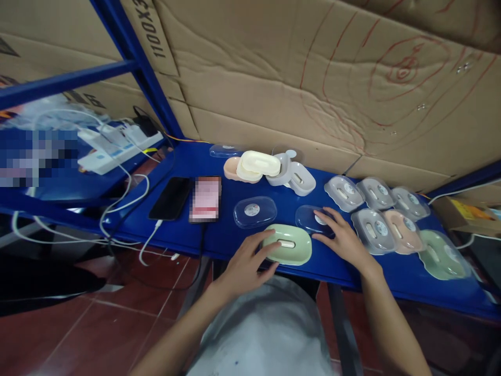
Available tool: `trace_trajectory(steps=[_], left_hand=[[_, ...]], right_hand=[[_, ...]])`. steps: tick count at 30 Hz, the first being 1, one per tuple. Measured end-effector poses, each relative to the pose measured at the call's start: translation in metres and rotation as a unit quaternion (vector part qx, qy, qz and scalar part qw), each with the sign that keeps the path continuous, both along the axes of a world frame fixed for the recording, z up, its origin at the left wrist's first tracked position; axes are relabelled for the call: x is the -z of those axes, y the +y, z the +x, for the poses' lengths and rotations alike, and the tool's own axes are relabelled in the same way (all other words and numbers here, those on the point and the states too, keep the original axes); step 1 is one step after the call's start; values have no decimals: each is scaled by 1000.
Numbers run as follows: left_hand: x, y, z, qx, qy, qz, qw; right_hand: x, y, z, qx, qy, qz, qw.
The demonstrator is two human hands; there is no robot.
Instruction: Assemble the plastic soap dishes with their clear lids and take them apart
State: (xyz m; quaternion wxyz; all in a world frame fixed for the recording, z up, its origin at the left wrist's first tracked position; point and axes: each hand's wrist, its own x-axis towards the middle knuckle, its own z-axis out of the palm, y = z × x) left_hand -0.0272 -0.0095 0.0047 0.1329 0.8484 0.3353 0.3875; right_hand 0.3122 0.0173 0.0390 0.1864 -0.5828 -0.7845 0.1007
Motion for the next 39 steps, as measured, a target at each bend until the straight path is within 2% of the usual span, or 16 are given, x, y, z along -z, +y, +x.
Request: trace_trajectory(steps=[2, 5, 9, 12, 15, 20, 25, 29, 33, 39], left_hand=[[1, 0, 0, -6, -14, -18, 1000], [4, 0, 0, -6, -31, -35, 999], [8, 1, 0, -13, -39, -48, 998], [9, 2, -1, -21, -24, -53, 998], [10, 3, -2, -16, -21, -54, 998], [13, 7, -4, 1, -48, -54, 997], [13, 8, -6, 10, -71, -89, 993], [13, 7, -7, 4, -68, -106, 992], [12, 6, -8, 0, -49, -125, 991], [12, 6, -10, 2, -39, -133, 990]], right_hand=[[-5, -11, -12, 10, 57, 4, 998], [-10, -31, -39, -25, 89, 27, 995], [-4, -51, -73, -76, 29, 63, 995], [5, -56, -84, -89, -7, 79, 993], [8, -57, -85, -94, -37, 99, 990], [4, -57, -82, -103, -66, 100, 987], [9, -52, -74, -146, -48, 107, 982], [14, -51, -71, -146, -60, 122, 980], [12, -49, -72, -169, -72, 126, 975], [6, -47, -76, -187, -35, 117, 975]])
